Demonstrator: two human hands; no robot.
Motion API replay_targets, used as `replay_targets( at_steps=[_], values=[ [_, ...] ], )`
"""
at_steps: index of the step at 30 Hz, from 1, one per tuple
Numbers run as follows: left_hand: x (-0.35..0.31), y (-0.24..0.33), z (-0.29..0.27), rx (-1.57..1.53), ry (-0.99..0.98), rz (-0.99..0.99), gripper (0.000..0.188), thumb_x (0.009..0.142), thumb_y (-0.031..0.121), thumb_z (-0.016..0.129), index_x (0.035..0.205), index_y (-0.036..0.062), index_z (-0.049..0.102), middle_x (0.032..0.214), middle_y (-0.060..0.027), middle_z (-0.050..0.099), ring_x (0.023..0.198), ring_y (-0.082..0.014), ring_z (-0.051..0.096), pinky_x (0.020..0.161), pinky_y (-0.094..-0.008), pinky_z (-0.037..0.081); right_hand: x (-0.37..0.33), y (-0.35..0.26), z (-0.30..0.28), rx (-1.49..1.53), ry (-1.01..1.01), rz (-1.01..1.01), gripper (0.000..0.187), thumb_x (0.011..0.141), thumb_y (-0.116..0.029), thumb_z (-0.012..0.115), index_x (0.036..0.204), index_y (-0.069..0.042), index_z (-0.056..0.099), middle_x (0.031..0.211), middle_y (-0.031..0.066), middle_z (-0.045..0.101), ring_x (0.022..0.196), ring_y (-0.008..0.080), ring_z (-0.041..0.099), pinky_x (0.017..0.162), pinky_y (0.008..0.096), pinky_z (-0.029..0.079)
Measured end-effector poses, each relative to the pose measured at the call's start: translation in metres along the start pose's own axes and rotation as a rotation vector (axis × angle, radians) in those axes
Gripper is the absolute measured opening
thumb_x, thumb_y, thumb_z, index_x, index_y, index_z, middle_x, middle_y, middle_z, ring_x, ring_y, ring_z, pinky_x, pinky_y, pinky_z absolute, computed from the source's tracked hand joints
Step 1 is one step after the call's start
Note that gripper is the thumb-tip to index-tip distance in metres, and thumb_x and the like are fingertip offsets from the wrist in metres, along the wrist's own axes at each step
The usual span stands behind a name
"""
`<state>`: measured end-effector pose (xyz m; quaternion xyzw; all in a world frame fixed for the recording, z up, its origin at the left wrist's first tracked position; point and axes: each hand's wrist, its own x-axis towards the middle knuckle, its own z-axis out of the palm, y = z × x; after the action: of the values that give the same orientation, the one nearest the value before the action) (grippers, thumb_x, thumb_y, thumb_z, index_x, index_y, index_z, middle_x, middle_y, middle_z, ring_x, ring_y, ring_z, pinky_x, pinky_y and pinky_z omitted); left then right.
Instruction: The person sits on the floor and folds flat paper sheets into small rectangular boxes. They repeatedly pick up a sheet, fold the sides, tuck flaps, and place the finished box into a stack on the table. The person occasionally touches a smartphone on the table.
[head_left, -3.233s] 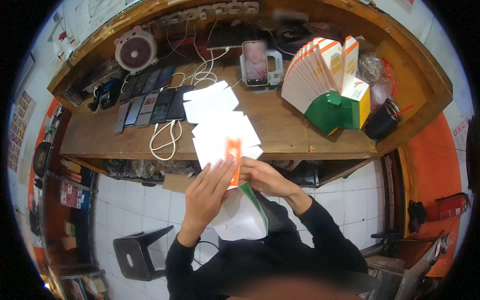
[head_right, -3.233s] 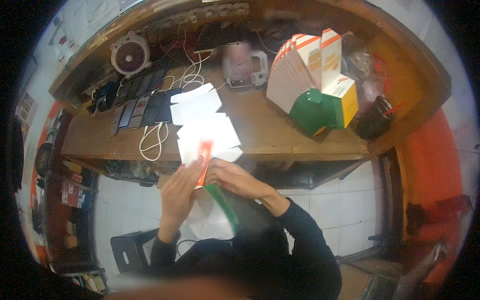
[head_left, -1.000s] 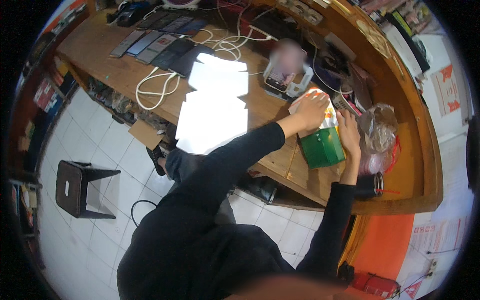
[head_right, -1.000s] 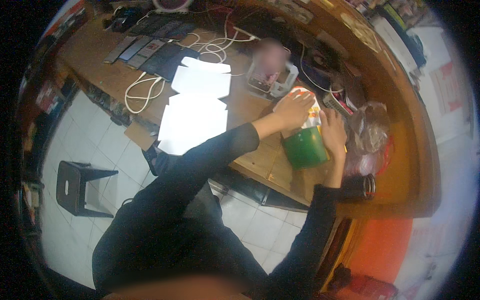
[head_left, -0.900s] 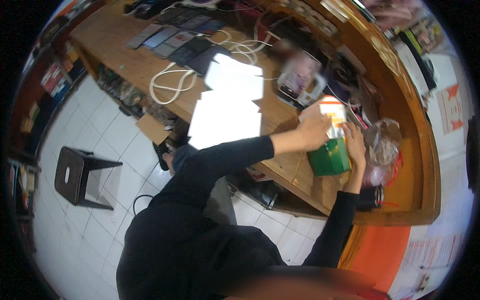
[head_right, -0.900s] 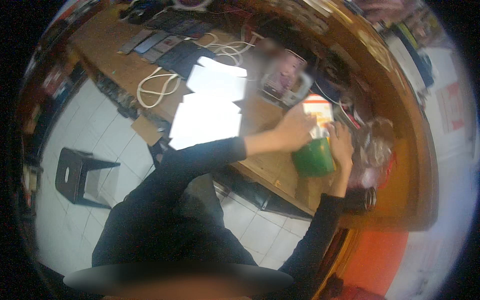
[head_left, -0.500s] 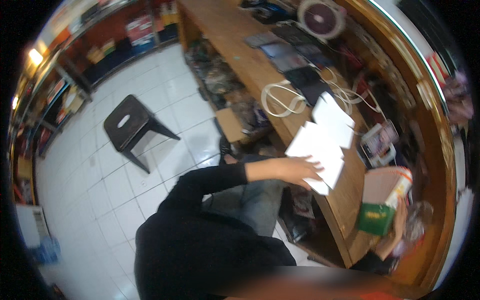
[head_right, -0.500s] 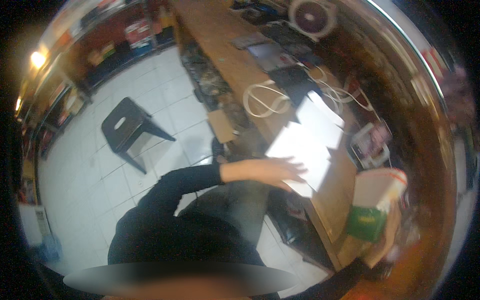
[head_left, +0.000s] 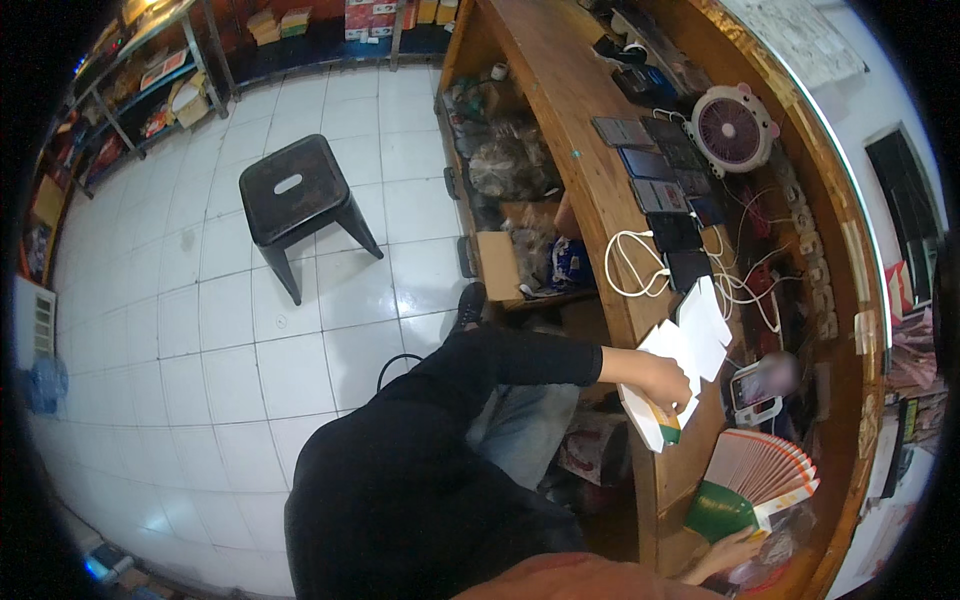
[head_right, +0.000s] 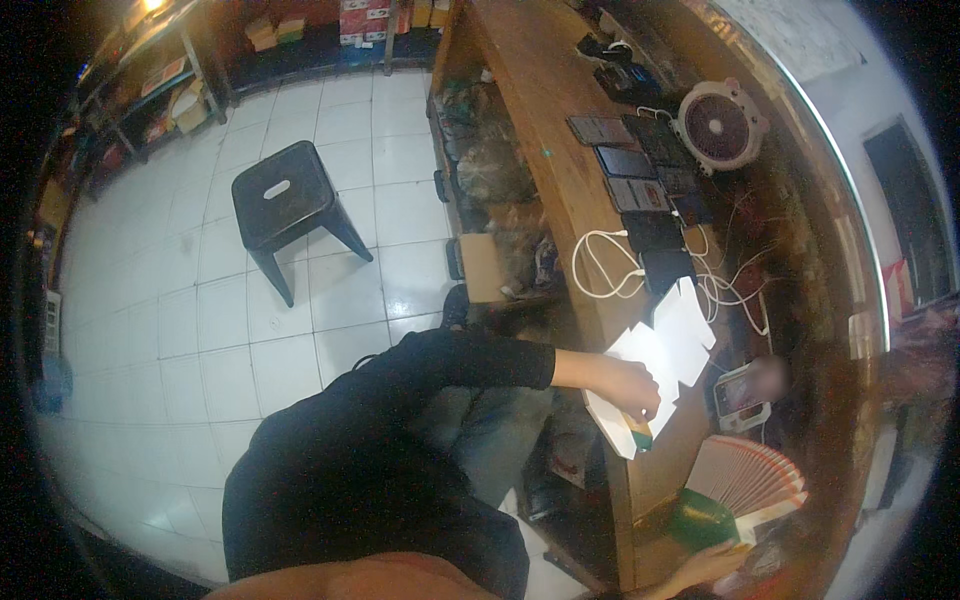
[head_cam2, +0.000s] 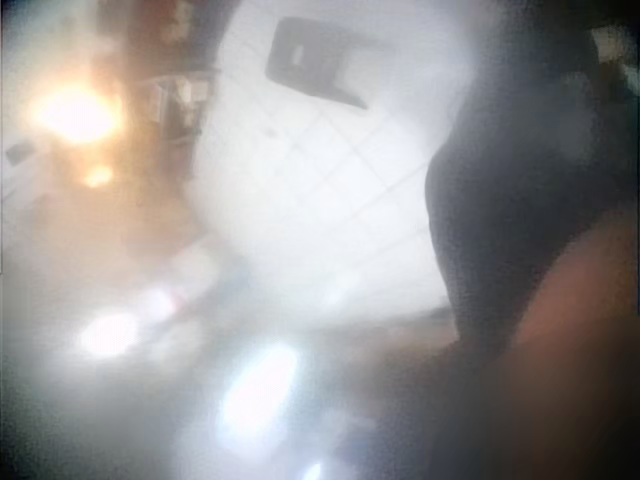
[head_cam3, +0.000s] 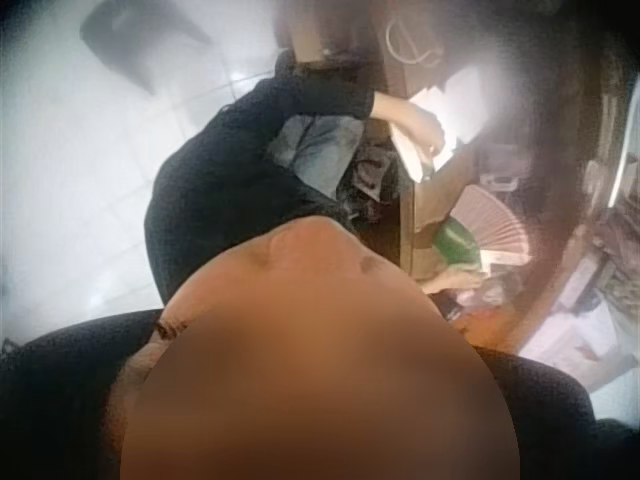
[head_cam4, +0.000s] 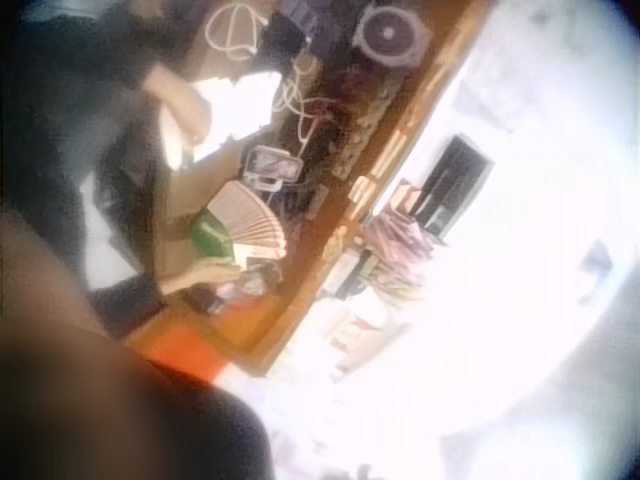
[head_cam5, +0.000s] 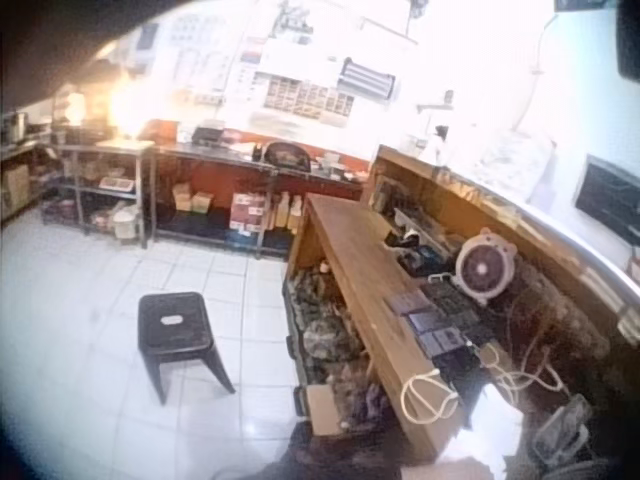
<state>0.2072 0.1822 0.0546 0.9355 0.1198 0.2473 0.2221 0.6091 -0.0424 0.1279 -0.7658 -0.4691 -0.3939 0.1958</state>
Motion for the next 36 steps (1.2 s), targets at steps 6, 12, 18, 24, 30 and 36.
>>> replay_targets(
  at_steps=[6,12,18,24,30,36],
  values=[
    [0.011,0.016,-0.063,-0.144,0.332,-0.040,0.031,0.092,0.039,0.056,0.109,0.0167,0.068,0.086,-0.0121,0.070,0.082,-0.0289,0.069,0.072,-0.0455,0.053,-0.025,-0.026,-0.014,0.025,0.212,-0.030,0.052,0.100,-0.033,0.052,0.137,0.003,0.045,0.132,0.0262,0.051,0.118,0.0402,0.052,0.096,0.0465,0.044],
    [-0.013,0.056,-0.077,0.452,0.669,0.459,0.037,0.083,0.018,0.060,0.121,0.0171,0.062,0.102,-0.0068,0.069,0.094,-0.0200,0.068,0.074,-0.0347,0.057,-0.027,-0.140,-0.054,1.198,-0.341,0.331,0.047,0.102,-0.029,0.049,0.134,0.005,0.045,0.127,0.0161,0.055,0.118,0.0256,0.054,0.094,0.0390,0.051],
    [-0.079,0.079,-0.043,0.511,0.407,0.641,0.034,0.088,0.026,0.062,0.117,0.0085,0.062,0.130,-0.0103,0.060,0.121,-0.0246,0.057,0.101,-0.0448,0.047,-0.033,-0.263,-0.087,1.476,-0.397,0.525,0.027,0.096,-0.013,0.060,0.113,0.008,0.060,0.102,0.0110,0.066,0.089,0.0165,0.061,0.080,0.0314,0.050],
    [-0.125,0.102,-0.062,-0.624,0.763,-0.280,0.050,0.099,0.026,0.055,0.140,0.0007,0.043,0.134,-0.0148,0.053,0.126,-0.0263,0.050,0.103,-0.0375,0.041,-0.031,-0.368,-0.118,1.050,-0.062,-0.447,0.043,0.077,0.000,0.060,0.119,-0.001,0.064,0.106,0.0177,0.062,0.097,0.0342,0.062,0.084,0.0422,0.051],
    [-0.177,0.099,-0.076,-0.994,1.202,-0.346,0.034,0.099,0.013,0.053,0.127,-0.0071,0.048,0.118,-0.0156,0.060,0.105,-0.0224,0.061,0.088,-0.0344,0.053,-0.056,-0.407,-0.108,1.449,-0.086,-0.508,0.036,0.077,0.001,0.070,0.113,0.001,0.066,0.114,0.0155,0.063,0.105,0.0310,0.064,0.091,0.0388,0.053],
    [-0.180,0.086,-0.035,-0.133,1.326,-0.675,0.029,0.098,0.010,0.055,0.122,-0.0053,0.053,0.115,-0.0146,0.061,0.102,-0.0216,0.060,0.084,-0.0335,0.051,-0.080,-0.438,-0.113,1.555,0.016,-0.291,0.027,0.068,0.004,0.078,0.093,-0.003,0.070,0.096,0.0083,0.063,0.089,0.0247,0.064,0.076,0.0336,0.053]
  ],
)
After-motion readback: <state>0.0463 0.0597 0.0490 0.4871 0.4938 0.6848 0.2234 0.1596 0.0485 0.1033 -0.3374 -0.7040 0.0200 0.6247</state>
